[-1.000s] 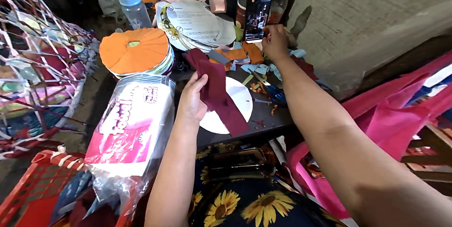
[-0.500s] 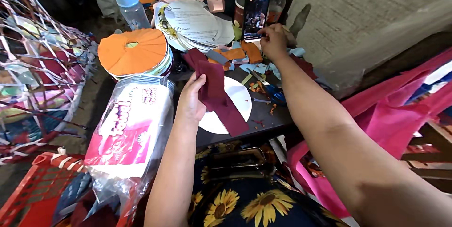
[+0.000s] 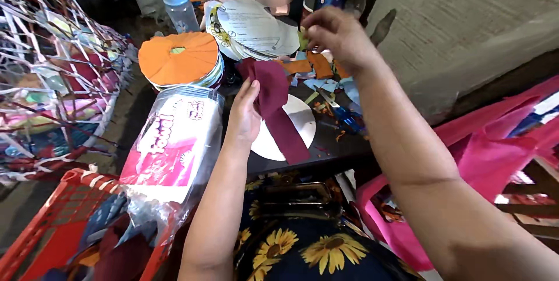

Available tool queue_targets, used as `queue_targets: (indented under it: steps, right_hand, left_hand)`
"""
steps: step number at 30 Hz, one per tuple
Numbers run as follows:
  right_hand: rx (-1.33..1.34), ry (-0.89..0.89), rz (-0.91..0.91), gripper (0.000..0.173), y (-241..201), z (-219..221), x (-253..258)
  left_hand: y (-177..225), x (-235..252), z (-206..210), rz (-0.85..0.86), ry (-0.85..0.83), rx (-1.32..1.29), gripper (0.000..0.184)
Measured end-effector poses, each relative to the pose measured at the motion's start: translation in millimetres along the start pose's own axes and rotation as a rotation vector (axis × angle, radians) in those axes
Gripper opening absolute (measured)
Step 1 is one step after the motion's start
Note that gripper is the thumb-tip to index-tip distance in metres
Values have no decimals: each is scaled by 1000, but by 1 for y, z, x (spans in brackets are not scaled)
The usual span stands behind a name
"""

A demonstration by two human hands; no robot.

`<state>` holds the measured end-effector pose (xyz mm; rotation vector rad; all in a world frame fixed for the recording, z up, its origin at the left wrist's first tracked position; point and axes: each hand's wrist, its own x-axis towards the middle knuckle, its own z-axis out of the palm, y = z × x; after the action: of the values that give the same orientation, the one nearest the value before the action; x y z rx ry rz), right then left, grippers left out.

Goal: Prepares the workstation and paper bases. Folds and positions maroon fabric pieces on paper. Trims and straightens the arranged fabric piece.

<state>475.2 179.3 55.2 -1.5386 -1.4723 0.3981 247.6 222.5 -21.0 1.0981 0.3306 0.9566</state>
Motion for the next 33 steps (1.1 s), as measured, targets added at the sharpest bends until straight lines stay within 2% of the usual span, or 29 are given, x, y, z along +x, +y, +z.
queue_targets:
  steps: [2, 4, 7, 12, 14, 19, 21, 23, 25, 28, 30, 33]
  right_hand:
    - [-8, -122, 6, 41, -27, 26, -19]
    - [-23, -105, -40, 39, -34, 47, -33]
    - [70, 62, -99, 23, -33, 63, -52]
    - [444, 277, -116, 7, -33, 73, -95]
    - [503, 311, -138, 7, -29, 74, -111]
    - [708, 297, -134, 14, -23, 67, -144]
    - [800, 300, -94, 21, -22, 58, -153]
    - [825, 319, -90, 20, -20, 47, -156]
    - [746, 312, -92, 16, -17, 38, -155]
    - [294, 250, -42, 9, -11, 38, -144]
    - [9, 103, 24, 16, -6, 47, -131]
    - [-204, -110, 142, 30, 2, 69, -113]
  left_hand:
    - [0, 1, 3, 30, -22, 51, 35]
    - [3, -1, 9, 44, -40, 104, 36]
    - [13, -15, 17, 64, -86, 168, 43]
    - [26, -54, 21, 15, -150, 68, 41]
    - [24, -65, 19, -11, -142, -9, 42]
    - [20, -82, 10, -91, 35, -164, 39]
    - [21, -86, 5, -51, 59, -194, 40]
    - [25, -87, 0, 12, 56, -232, 41]
    - [27, -88, -4, 70, 64, -269, 43]
    - [30, -87, -4, 105, 108, -265, 45]
    - [32, -87, -2, 91, 122, -255, 44]
    - [31, -85, -3, 87, 62, -207, 43]
